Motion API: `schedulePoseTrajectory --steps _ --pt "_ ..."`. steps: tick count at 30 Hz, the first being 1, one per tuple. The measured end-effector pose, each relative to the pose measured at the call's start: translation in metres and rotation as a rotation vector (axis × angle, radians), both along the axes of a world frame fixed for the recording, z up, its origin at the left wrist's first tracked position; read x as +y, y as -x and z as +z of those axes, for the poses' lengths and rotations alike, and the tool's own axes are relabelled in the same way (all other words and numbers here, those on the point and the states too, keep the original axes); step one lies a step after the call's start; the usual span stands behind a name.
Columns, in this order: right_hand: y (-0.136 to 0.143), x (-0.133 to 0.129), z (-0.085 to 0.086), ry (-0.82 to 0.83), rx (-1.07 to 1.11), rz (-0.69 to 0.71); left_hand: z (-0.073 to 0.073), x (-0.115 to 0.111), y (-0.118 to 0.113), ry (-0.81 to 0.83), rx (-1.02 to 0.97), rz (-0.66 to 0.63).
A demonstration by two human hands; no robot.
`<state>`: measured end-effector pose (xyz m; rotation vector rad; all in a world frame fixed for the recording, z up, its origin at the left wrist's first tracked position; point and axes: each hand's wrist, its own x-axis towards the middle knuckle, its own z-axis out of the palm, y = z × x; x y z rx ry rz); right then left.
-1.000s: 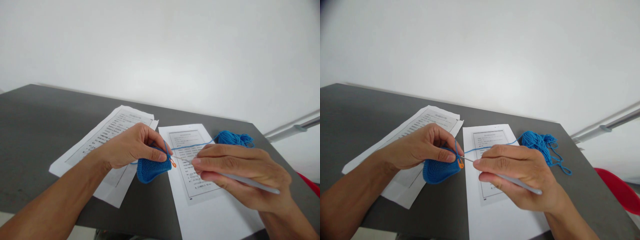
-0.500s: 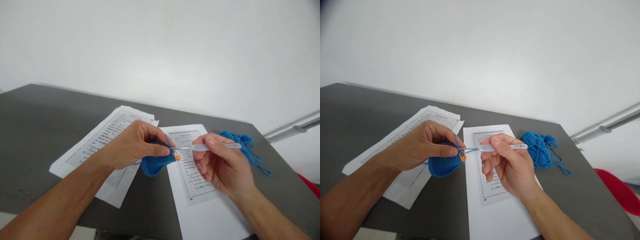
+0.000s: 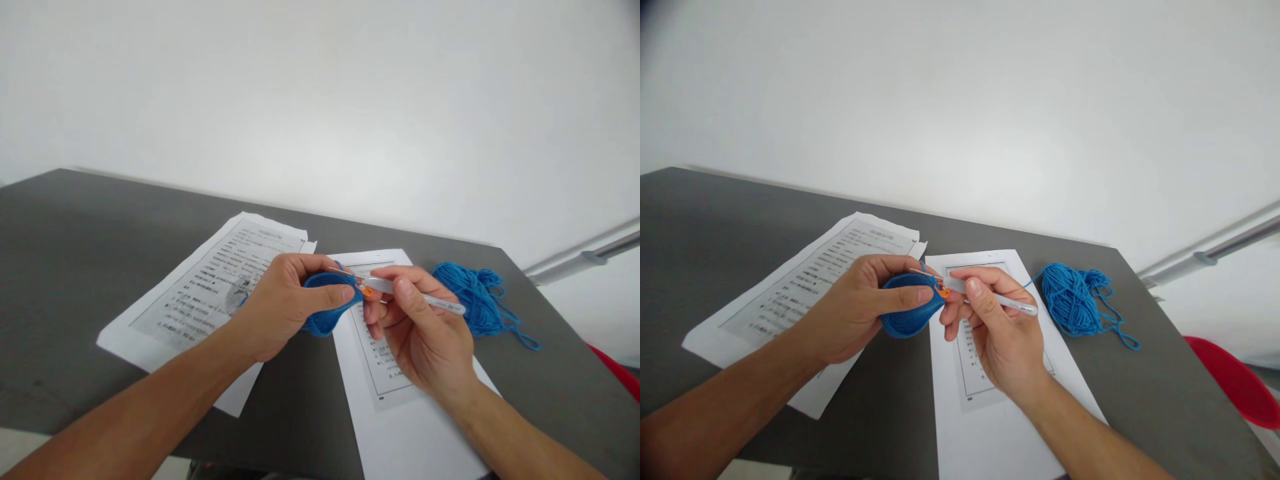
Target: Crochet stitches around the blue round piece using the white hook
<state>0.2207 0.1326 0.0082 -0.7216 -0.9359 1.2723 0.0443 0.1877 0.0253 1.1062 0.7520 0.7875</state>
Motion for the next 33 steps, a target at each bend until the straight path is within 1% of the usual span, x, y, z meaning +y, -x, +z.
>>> schedulePoseTrajectory --steps 4,8,11,13,18,25,28,33 --pt "0.0 0.0 0.001 0.004 0.007 -0.005 -0.001 -0.003 -0.003 -0.033 0.045 -0.01" --pt "0.001 0.0 -0.001 -0.022 -0.021 -0.043 -0.001 -0.003 -0.002 -0.113 0.118 0.047" --pt "-0.001 0.001 -0.003 -0.06 -0.058 -0.065 -0.001 -0.002 -0.002 -0.166 0.121 0.09" --pt "-0.003 0.002 -0.004 -0.095 -0.087 -0.075 -0.001 -0.002 -0.002 -0.173 0.126 0.104" --pt "-0.013 0.003 -0.004 -0.181 -0.215 -0.077 0.0 -0.004 -0.001 -0.16 0.184 0.126" --pt "-0.028 0.001 -0.002 -0.288 -0.392 -0.059 0.008 -0.008 -0.002 -0.251 0.277 0.149" --pt "-0.034 0.0 -0.002 -0.326 -0.465 -0.054 0.009 -0.01 -0.003 -0.252 0.284 0.169" --pt "-0.042 -0.001 -0.002 -0.392 -0.523 -0.055 0.009 -0.01 -0.004 -0.237 0.283 0.2"
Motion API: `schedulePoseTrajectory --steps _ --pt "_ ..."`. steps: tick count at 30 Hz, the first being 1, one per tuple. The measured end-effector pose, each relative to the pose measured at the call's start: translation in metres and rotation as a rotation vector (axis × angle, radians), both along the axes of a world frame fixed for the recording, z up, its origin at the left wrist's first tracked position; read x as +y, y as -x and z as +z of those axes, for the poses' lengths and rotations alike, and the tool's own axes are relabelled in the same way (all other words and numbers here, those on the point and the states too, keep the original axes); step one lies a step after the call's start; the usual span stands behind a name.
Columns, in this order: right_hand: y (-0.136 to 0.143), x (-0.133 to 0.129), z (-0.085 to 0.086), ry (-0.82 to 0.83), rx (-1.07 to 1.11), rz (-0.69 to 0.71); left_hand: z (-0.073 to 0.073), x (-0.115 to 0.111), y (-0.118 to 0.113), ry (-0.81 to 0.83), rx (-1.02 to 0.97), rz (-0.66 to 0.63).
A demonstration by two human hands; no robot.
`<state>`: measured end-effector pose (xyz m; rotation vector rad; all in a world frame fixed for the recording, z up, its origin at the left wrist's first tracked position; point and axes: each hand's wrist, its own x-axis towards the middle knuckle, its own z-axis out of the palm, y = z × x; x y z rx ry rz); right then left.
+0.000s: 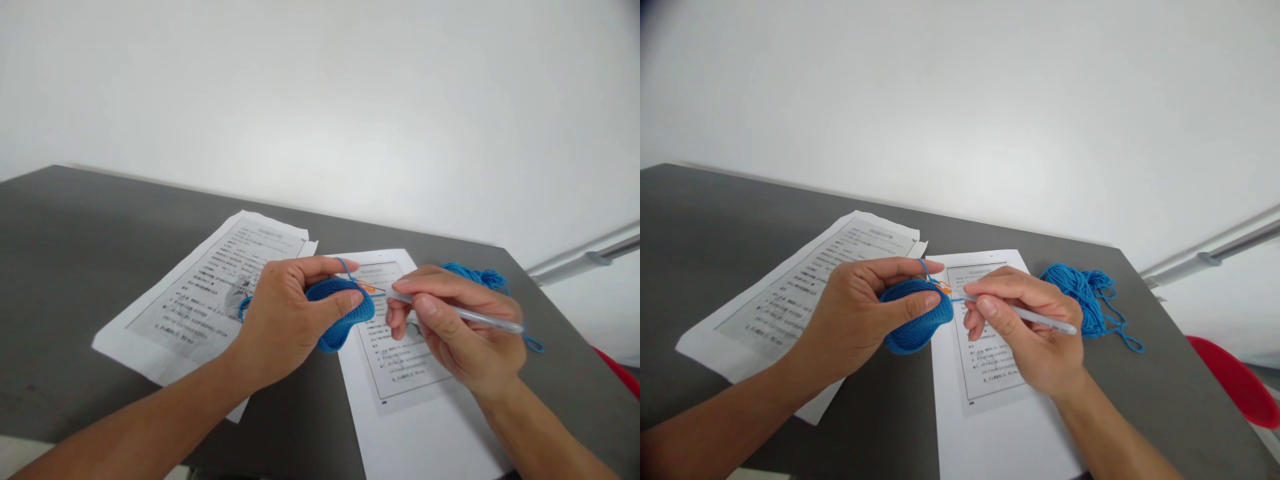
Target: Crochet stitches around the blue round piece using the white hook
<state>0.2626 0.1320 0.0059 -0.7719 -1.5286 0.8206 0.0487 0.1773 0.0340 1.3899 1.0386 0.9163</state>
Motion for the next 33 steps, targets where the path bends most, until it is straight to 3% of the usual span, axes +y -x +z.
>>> schedulePoseTrajectory --steps 6,14,20,33 --pt "-0.001 0.0 0.004 -0.047 -0.062 -0.028 0.001 -0.001 0.001 0.014 -0.008 0.01" --pt "0.007 0.001 0.017 -0.145 -0.152 -0.072 0.001 -0.003 0.0 -0.091 0.063 0.036" --pt "0.005 0.001 0.018 -0.221 -0.227 -0.085 -0.001 -0.005 0.0 -0.181 0.116 0.067" --pt "0.009 -0.004 0.024 -0.436 -0.562 -0.203 -0.001 -0.006 -0.005 -0.3 0.163 0.159"
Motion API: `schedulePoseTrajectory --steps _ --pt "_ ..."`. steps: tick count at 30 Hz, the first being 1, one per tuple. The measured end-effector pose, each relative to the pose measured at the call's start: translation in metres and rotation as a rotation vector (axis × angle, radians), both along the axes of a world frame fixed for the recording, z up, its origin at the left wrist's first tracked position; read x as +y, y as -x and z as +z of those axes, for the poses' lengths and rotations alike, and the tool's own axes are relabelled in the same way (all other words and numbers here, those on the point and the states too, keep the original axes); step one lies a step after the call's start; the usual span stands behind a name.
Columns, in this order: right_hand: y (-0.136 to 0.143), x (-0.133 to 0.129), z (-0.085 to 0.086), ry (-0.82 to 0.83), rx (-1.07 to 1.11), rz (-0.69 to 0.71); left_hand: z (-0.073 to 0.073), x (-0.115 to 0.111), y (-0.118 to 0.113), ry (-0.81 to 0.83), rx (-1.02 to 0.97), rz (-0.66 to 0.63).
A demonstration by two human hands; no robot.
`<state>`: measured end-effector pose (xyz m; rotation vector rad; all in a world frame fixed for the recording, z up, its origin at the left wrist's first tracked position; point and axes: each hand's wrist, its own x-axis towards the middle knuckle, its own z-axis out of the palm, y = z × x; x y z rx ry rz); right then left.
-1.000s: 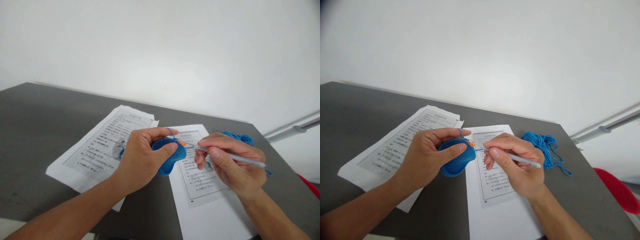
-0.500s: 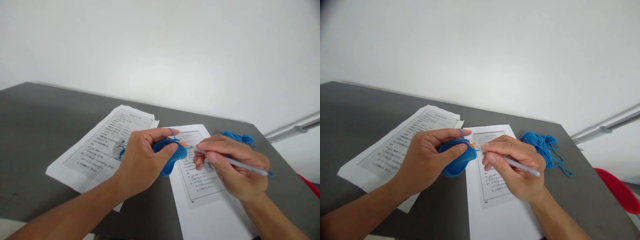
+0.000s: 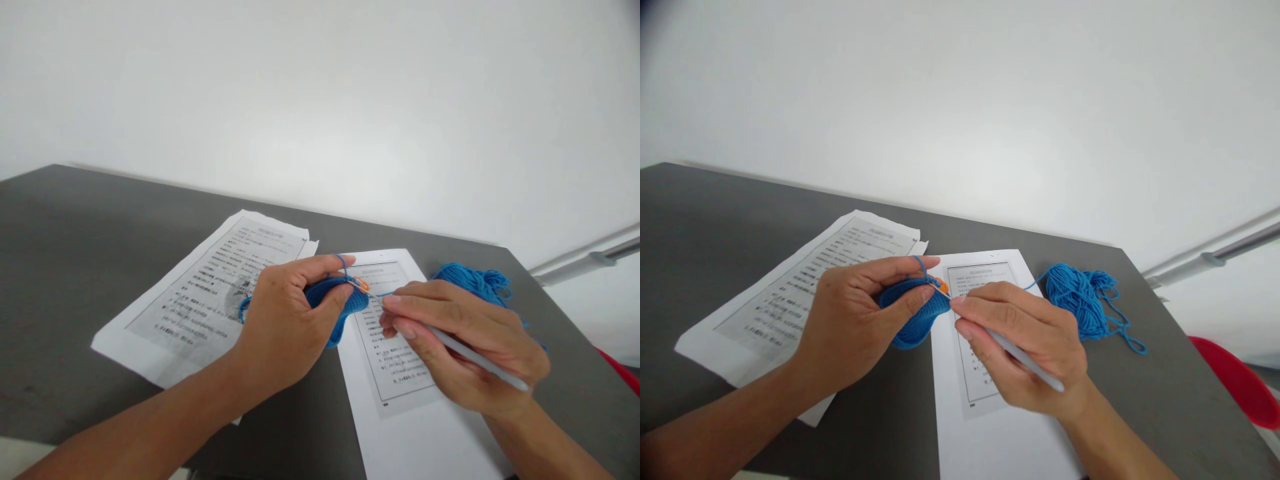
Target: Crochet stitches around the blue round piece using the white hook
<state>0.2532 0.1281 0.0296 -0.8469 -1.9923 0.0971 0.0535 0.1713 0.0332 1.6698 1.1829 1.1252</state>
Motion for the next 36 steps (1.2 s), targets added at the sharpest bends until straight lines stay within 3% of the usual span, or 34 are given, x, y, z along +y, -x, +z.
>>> schedulePoseTrajectory --steps 7,13,21,24,28,31,33,36 --pt "0.005 -0.007 -0.002 -0.196 -0.256 -0.136 -0.006 -0.001 -0.001 -0.15 0.109 0.033" --pt "0.025 -0.014 -0.006 -0.177 -0.19 -0.273 -0.011 0.0 -0.002 -0.321 0.225 0.04" --pt "0.025 -0.005 -0.016 -0.213 -0.214 -0.148 -0.019 -0.005 -0.006 -0.492 0.274 -0.039" --pt "0.025 -0.003 -0.017 -0.089 -0.016 -0.125 -0.017 -0.006 -0.007 -0.338 0.13 -0.084" --pt "0.028 -0.003 -0.02 0.211 0.443 -0.06 -0.011 -0.008 -0.007 -0.037 -0.164 -0.109" --pt "0.031 -0.002 -0.022 0.293 0.653 0.03 -0.009 -0.01 -0.007 0.079 -0.269 -0.096" --pt "0.031 -0.002 -0.022 0.27 0.622 0.024 -0.008 -0.01 -0.008 0.131 -0.301 -0.072" --pt "0.031 -0.004 -0.02 0.12 0.331 -0.101 -0.008 -0.008 -0.008 0.25 -0.397 -0.043"
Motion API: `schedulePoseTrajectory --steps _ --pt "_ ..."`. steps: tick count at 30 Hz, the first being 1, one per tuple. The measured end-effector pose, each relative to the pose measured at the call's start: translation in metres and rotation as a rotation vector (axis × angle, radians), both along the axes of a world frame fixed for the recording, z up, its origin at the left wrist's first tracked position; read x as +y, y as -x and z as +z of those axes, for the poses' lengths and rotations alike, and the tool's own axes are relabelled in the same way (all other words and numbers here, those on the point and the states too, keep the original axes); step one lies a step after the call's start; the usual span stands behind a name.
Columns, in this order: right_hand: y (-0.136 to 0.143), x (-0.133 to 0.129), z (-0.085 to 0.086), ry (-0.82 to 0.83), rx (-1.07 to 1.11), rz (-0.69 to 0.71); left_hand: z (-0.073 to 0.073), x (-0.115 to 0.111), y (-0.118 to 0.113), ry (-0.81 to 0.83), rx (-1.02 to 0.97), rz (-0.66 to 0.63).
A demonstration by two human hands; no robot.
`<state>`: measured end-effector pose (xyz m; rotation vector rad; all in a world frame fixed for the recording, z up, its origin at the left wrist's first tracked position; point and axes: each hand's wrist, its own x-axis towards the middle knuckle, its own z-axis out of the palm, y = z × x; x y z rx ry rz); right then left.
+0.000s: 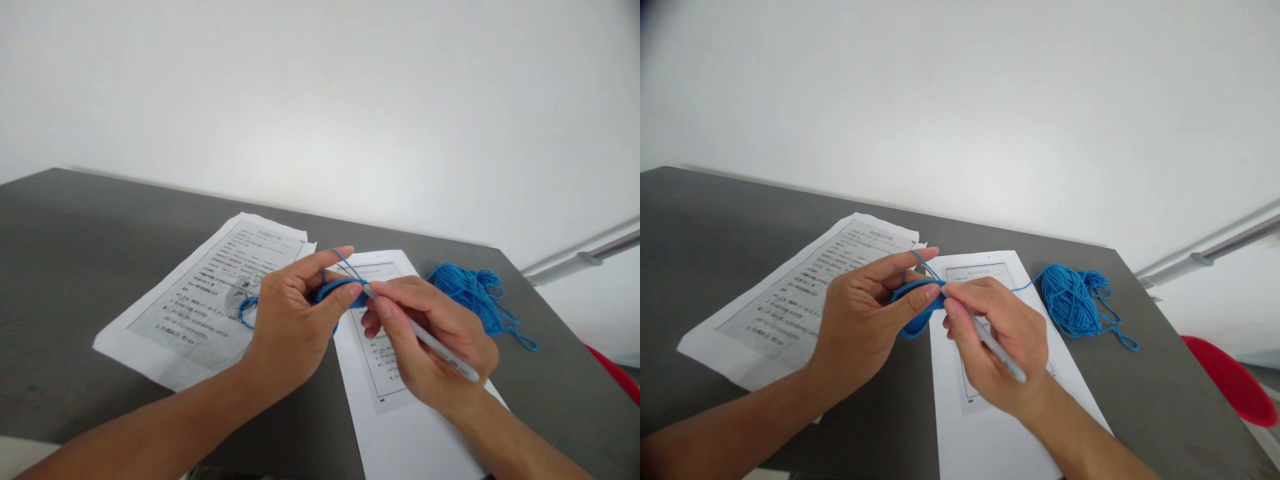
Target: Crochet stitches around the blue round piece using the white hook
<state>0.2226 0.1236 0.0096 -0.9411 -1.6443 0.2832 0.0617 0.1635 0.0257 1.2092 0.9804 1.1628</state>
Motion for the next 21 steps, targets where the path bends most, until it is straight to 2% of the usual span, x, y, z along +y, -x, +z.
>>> schedulePoseTrajectory --steps 3,7,12,16,21 --pt "-0.001 -0.002 0.002 -0.149 -0.236 -0.05 -0.001 0.004 0.0 0.13 -0.159 -0.04" --pt "0.0 -0.004 0.003 -0.233 -0.389 -0.098 -0.002 0.006 0.0 0.195 -0.303 -0.116" --pt "0.0 -0.008 0.003 -0.394 -0.576 -0.22 0.004 0.004 0.001 0.272 -0.408 -0.117" --pt "-0.004 -0.01 0.003 -0.409 -0.61 -0.176 0.01 0.005 0.004 0.347 -0.483 -0.138" --pt "-0.015 -0.006 0.004 -0.426 -0.56 -0.074 0.012 0.009 0.009 0.348 -0.499 -0.173"
